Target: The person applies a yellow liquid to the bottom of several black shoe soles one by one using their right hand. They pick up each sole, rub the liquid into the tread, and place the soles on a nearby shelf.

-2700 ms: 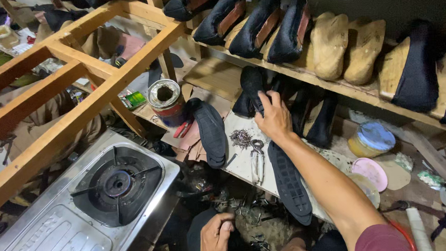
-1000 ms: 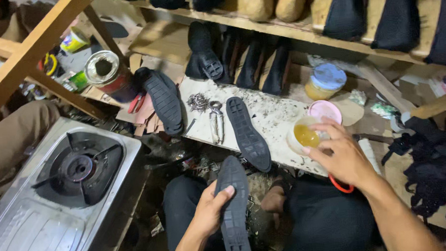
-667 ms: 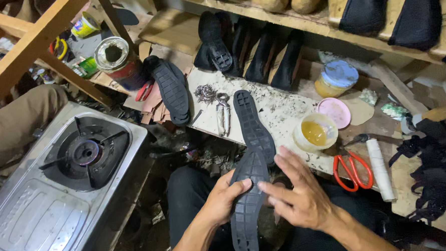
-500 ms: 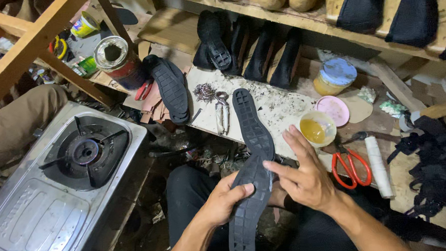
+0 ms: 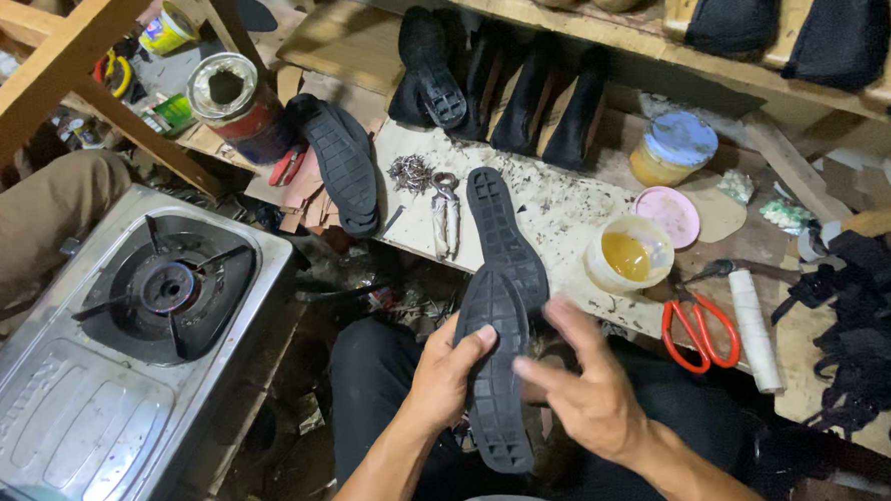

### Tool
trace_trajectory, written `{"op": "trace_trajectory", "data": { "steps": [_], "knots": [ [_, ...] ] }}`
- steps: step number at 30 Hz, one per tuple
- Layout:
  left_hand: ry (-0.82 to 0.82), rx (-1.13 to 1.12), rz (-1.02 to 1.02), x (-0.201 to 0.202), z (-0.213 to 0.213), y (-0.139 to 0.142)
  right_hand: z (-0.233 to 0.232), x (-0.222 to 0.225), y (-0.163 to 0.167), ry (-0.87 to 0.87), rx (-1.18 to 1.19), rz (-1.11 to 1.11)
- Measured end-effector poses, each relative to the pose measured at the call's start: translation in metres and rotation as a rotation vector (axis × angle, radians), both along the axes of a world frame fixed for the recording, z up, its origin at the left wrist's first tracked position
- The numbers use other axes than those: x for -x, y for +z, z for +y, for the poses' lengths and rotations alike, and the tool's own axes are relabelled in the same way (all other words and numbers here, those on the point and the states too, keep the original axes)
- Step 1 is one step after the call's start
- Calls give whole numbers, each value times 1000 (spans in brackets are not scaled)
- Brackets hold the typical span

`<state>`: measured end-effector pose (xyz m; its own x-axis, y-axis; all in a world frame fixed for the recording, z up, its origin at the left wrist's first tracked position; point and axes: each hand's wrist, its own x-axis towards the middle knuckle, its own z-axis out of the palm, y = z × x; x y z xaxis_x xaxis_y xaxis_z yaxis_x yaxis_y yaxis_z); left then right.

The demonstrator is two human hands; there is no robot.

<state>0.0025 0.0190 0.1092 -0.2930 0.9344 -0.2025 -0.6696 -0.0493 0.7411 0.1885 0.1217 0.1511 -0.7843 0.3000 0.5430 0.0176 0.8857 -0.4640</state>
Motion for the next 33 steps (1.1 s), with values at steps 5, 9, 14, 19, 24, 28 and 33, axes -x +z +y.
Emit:
{"op": "trace_trajectory", "data": {
  "steps": [5,9,14,19,24,28,33],
  "knots": [
    [178,15,-158,6,12,-1,-16,0,12,44,307,-74],
    [109,3,-180,5,7,3,-26,1,14,-123,711,-245],
    [-204,73,109,4,-12,0,19,-3,23,-200,498,-307],
    [-181,88,153,9,-14,-14,110,-2,47,-479,-208,-433],
    [-210,-3,152,11,-16,-16,149,-8,36,-451,-150,-792],
    [-206,-22,126,17,-19,-12,152,-26,21,-505,-213,-485],
    [-236,-45,138,20,-13,-4,99,-28,30,-259,220,-334]
  ]
}}
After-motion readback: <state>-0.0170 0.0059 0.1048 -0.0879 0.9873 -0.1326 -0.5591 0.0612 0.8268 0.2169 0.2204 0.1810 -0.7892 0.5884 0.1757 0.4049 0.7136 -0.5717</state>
